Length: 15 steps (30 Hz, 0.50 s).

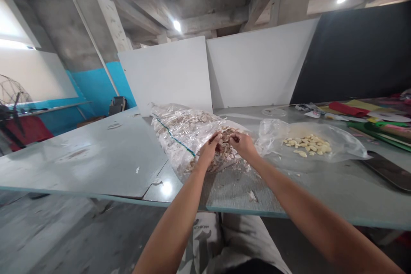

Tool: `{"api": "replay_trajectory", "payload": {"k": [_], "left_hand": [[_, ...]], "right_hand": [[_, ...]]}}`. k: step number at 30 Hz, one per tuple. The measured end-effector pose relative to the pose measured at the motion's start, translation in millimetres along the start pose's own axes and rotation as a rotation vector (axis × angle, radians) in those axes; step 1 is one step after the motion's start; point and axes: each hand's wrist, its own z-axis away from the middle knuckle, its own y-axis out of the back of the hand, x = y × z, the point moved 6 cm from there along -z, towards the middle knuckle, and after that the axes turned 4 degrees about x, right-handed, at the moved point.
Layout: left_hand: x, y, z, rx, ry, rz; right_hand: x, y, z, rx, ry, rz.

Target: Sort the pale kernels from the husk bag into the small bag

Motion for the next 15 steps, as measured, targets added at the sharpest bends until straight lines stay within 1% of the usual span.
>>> {"api": "replay_trajectory", "payload": {"k": [3, 5, 10, 12, 15], "left_hand": [[-1.0, -2.0, 0.1, -0.032, 0.012, 0.038], [-0.8, -2.9, 0.6, -0.042, 0.012, 0.039], [0.0, -4.9, 0.7, -0.066, -0.013, 0.035], [0.4, -6.0, 0.9, -0.079, -0.022, 0.04], [2.3, -6.7, 1.8, -0.092, -0.041, 0.002]], "right_hand": [[0.9, -1.1, 0.3, -0.045, 0.006, 0.068], [1.9, -1.6, 0.3, -0.045, 0.005, 0.081], [-1.7, 2.1, 0.5, 0.022, 0.055, -0.008], [-3.8, 2.9, 1.2, 0.003, 0.064, -0.005], [-3.3, 4.3, 1.9, -0.02, 0.016, -0.013]]}}
